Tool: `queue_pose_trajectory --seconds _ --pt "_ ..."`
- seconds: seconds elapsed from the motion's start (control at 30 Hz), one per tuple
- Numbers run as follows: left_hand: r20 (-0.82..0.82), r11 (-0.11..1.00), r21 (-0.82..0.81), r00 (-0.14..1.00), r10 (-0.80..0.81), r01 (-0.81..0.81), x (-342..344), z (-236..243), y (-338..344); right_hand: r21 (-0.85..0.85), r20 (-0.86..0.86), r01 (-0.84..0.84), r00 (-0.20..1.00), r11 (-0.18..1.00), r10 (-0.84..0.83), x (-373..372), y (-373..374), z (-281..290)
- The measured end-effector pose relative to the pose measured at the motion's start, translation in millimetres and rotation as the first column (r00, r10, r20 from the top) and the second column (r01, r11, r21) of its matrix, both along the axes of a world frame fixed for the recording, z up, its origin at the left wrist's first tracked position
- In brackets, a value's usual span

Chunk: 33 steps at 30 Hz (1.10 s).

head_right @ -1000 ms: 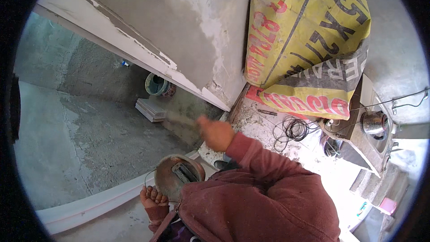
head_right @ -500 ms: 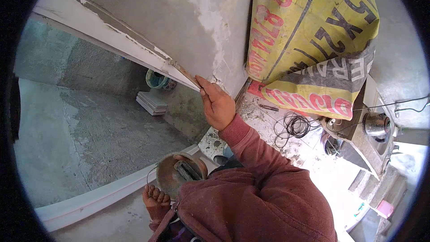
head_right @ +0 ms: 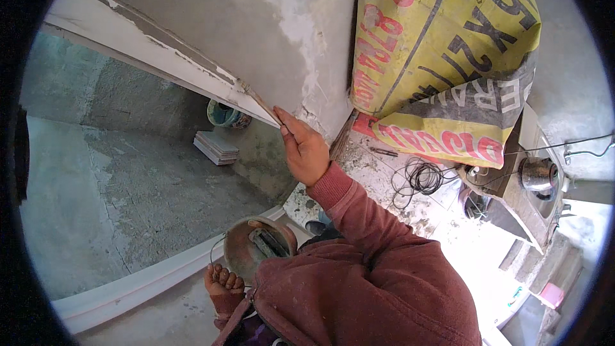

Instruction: Applying and smoothing plaster or mortar along the edge of a door frame using a small hand tool.

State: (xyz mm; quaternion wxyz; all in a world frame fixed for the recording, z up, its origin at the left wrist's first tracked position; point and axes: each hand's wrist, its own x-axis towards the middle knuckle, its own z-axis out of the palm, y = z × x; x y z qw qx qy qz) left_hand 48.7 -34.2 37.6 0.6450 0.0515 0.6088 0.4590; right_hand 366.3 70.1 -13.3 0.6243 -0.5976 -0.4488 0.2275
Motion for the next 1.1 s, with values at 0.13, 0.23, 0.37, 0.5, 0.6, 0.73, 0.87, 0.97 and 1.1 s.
queue_pose_trajectory --seconds 0.13,0.23,0.37,0.5,0.6,0.73,0.87,0.97,1.1 --pt "0.016 1.000 0.011 0.999 -0.030 0.029 -4 -4 1 0.010 -0.066 -0.005 0.998 1.000 0.005 -1 0 0" --pt "0.019 0.999 0.009 0.999 -0.032 0.031 -5 -4 2 0.014 -0.074 -0.009 0.997 1.000 0.010 -1 0 -1" --pt "0.019 0.999 0.017 0.999 -0.028 0.028 -5 -6 3 0.005 -0.084 -0.020 0.996 1.000 0.021 -1 0 -3" --pt "0.002 1.000 -0.013 1.000 -0.016 0.016 -3 -5 6 -0.051 -0.129 -0.049 0.991 0.997 0.042 0 -5 -19" --pt "0.031 1.000 0.005 0.999 -0.010 0.010 -2 -4 4 -0.026 -0.119 -0.041 0.992 0.999 0.037 1 -13 -28" --pt "-0.013 1.000 -0.016 1.000 0.008 -0.008 3 -2 4 -0.027 -0.215 -0.124 0.970 0.992 0.116 2 -22 -9" --pt "0.006 1.000 -0.012 1.000 0.000 0.000 1 0 2 -0.130 0.066 -0.552 0.824 0.824 0.562 -27 -42 -27" --pt "-0.090 0.996 -0.045 0.994 0.069 -0.074 12 2 16 -0.535 0.098 -0.703 0.499 0.468 0.861 -66 -47 -26" --pt "0.010 1.000 -0.008 1.000 -0.007 0.007 20 5 43 -0.836 0.274 -0.502 -0.033 0.221 0.961 -128 -40 -37"
